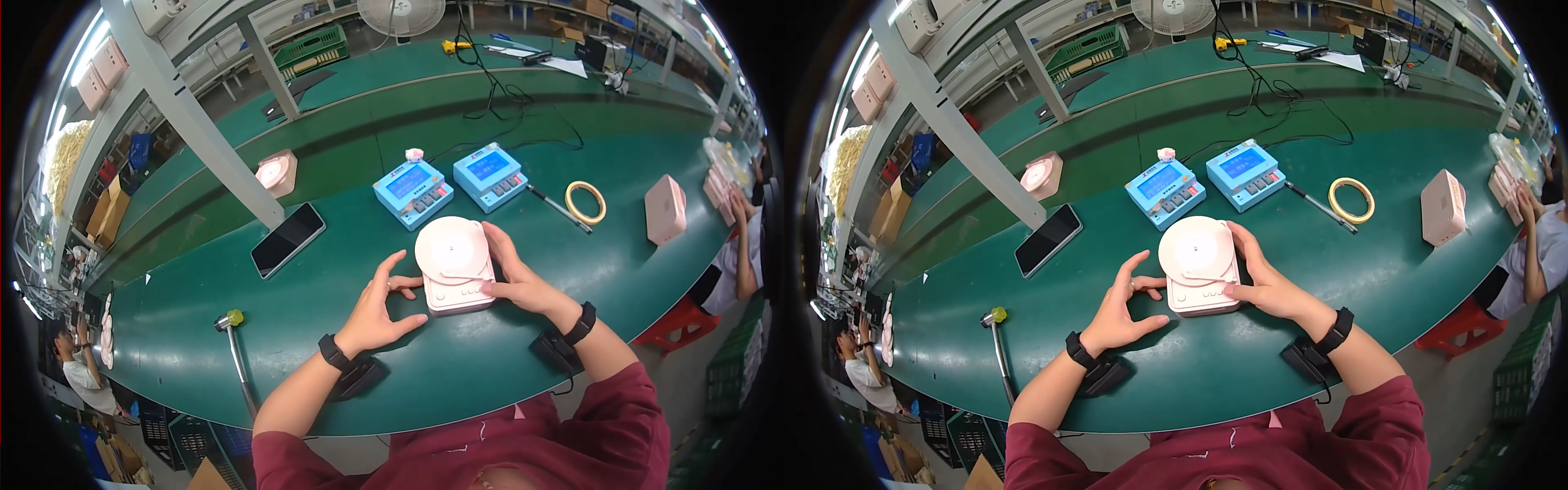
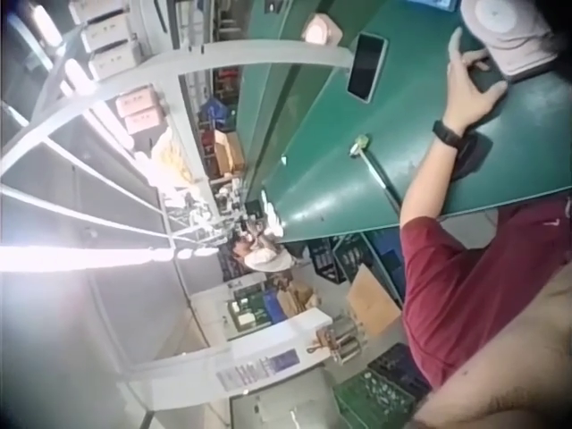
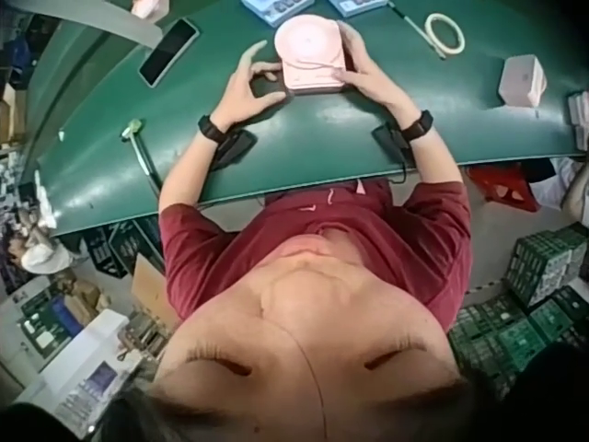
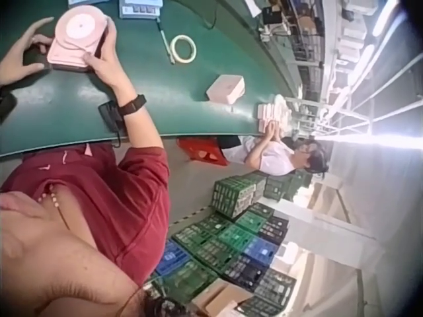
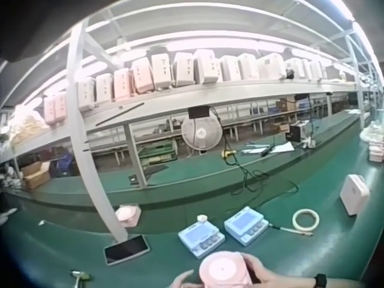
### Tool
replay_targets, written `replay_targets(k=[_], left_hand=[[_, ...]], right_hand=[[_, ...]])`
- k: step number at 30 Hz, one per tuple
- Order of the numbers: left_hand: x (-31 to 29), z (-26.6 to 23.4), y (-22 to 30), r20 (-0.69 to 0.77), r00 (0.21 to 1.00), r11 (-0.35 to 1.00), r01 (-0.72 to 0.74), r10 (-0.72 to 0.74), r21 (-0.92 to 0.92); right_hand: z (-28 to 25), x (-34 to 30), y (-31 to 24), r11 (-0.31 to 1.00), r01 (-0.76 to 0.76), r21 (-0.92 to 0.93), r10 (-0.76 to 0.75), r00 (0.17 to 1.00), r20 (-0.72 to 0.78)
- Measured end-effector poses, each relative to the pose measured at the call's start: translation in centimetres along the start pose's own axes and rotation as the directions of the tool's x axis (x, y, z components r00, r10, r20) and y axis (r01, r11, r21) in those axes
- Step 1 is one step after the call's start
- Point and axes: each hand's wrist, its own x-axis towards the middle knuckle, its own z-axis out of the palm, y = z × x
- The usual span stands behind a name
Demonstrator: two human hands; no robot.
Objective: The person tests pink record player speakers by pressing buttons and checking the turntable rotation before setting them aside. They then pick up a pen to inspect it and finish by arranging the speakers in a row for further testing.
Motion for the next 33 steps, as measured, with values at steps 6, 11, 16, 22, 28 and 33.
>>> replay_targets(k=[6, 11, 16, 22, 28, 33], left_hand=[[-0.4, 0.1, 0.8, 0.092, 0.994, 0.984, -0.033, 0.050, -0.174], [-0.4, 1.0, 1.4, 0.235, 0.969, 0.966, -0.012, 0.075, -0.257], [-0.5, 1.1, 1.4, 0.249, 0.963, 0.980, -0.060, 0.107, -0.189], [-0.5, 0.9, 1.0, 0.190, 0.980, 0.963, -0.010, 0.064, -0.270], [-0.6, 1.0, 1.2, 0.203, 0.978, 0.972, 0.000, 0.048, -0.233], [-0.5, 1.1, 1.1, 0.190, 0.981, 0.970, 0.015, 0.033, -0.243]], right_hand=[[-0.6, 0.3, -0.6, 1.000, -0.013, -0.020, 0.013, 1.000, 0.029], [-2.0, -0.1, -0.9, 0.999, -0.023, 0.040, 0.020, 0.997, 0.071], [-1.9, 0.1, -0.5, 1.000, 0.009, 0.001, -0.009, 0.998, 0.067], [-1.5, 0.0, -0.6, 0.997, -0.021, 0.077, 0.016, 0.998, 0.053], [-1.6, -0.3, -0.2, 0.994, -0.043, -0.099, 0.047, 0.998, 0.036], [-1.4, -0.2, 0.3, 0.998, -0.025, -0.059, 0.026, 1.000, 0.002]])
